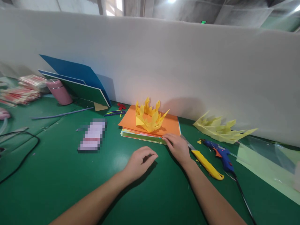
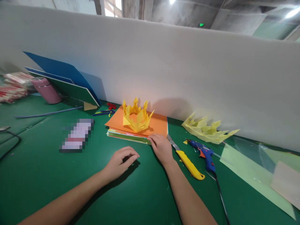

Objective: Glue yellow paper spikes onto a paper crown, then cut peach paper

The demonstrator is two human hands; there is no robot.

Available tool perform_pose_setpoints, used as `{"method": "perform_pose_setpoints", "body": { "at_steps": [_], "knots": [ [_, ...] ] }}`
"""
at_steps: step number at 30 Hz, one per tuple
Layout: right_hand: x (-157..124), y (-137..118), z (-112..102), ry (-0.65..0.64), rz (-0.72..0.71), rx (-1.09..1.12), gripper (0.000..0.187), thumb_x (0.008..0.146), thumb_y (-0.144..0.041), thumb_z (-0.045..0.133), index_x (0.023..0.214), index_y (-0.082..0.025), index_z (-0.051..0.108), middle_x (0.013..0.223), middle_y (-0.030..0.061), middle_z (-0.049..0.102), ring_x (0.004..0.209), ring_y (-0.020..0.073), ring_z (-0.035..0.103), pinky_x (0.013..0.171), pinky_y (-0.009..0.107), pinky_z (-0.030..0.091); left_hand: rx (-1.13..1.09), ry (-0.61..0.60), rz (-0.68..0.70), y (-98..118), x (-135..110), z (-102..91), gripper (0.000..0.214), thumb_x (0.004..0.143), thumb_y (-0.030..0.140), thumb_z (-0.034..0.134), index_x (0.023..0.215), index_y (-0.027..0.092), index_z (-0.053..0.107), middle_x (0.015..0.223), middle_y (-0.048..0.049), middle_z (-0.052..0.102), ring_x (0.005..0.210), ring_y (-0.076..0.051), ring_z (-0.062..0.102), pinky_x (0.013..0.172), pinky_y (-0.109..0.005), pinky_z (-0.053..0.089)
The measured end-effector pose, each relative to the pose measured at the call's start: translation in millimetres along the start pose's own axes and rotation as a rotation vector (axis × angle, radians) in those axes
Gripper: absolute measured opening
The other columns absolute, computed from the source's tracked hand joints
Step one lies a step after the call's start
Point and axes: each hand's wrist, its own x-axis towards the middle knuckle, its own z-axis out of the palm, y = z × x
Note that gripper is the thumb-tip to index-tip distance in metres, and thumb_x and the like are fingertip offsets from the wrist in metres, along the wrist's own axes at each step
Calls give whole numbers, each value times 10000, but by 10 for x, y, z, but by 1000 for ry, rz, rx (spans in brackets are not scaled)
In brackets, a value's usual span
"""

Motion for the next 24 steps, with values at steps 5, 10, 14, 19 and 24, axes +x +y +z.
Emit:
{"method": "perform_pose_setpoints", "body": {
  "at_steps": [5, 10, 14, 19, 24],
  "knots": [
    [6, 12, 27, 30, 41, -12, 361, 949, -356, 373, 854, -191, 679, 883, 74, 729, 802, 210, 669, 708, 320, 506, 39, 125, -58, -64, 38, -44, 170, 847, 217, 489, 811, 190, 653, 790, -20, 658, 713, -136, 591, 660, -261, 472],
    [12, 29, 39, 54, 69, -22, 379, 950, -375, 365, 844, -197, 683, 874, 76, 732, 794, 209, 676, 693, 307, 504, 144, 193, -55, -147, 43, -131, 178, 839, 171, 476, 867, 202, 648, 837, -19, 661, 736, -139, 611, 655, -265, 494],
    [8, 28, 44, 61, 84, -26, 402, 952, -389, 355, 831, -193, 685, 854, 76, 734, 763, 209, 679, 660, 299, 499, 318, 173, 51, -220, 58, -189, 197, 830, 122, 480, 905, 203, 643, 917, -39, 675, 880, -176, 620, 808, -345, 505],
    [7, 28, 53, 70, 104, -36, 402, 953, -384, 354, 842, -192, 689, 837, 74, 736, 756, 205, 681, 665, 290, 495, 594, 60, 103, -309, 169, -195, 246, 856, 148, 490, 1067, 163, 615, 1123, -102, 657, 1063, -236, 586, 945, -430, 454],
    [4, 27, 56, 66, 112, -36, 403, 953, -383, 354, 842, -194, 693, 835, 76, 736, 756, 206, 683, 654, 290, 499, 777, 8, 38, -353, 237, -187, 332, 885, 269, 495, 1172, 117, 562, 1254, -157, 591, 1170, -288, 530, 1004, -470, 396]
  ]
}}
